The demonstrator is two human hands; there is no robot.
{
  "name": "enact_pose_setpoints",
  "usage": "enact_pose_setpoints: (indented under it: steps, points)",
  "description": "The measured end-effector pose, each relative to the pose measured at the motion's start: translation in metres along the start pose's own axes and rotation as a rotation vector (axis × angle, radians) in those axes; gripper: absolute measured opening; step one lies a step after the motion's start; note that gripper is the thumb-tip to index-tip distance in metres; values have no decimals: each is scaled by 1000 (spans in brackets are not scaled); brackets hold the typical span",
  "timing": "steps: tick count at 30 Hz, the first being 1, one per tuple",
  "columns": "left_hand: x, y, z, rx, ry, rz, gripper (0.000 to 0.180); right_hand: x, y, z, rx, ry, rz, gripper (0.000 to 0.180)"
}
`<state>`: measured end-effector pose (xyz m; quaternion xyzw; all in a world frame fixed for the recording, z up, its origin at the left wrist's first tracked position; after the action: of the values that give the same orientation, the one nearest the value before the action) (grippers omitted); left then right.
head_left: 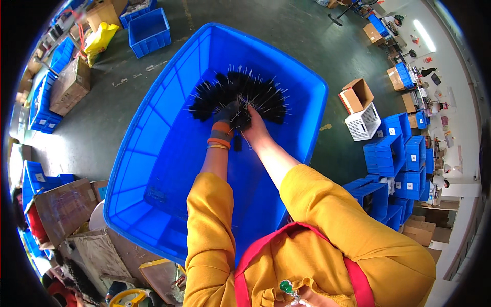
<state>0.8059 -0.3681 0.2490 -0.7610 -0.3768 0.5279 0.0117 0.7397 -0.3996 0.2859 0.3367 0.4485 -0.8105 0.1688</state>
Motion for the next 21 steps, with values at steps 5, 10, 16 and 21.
enact_pose_setpoints:
  steps: [5, 10, 16, 21]
  points:
    - [-31, -37, -35, -82, -76, 79, 21, -35, -22, 1, -28, -25, 217, 24]
    - [-53, -86, -65, -229, -70, 89, 21, -72, -72, -2, -148, -18, 416, 23]
    - [-70, -151, -86, -356, -109, 75, 20, -91, -122, -10, -204, -158, 503, 25]
    - [-115, -224, -111, -1221, 1410, -130, 22, -102, -182, -14, -317, -289, 579, 25]
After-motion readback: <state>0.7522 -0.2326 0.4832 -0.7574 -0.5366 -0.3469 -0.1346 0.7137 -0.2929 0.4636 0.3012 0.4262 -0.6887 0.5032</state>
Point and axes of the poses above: each hand's wrist, its own y-axis towards the middle knuckle, its own x-axis out of the back of the hand, z = x × y, the point moved 6 cm from there along y, towards the middle knuckle, and after that the axes turned 5 degrees about -y, right-handed, at the moved point
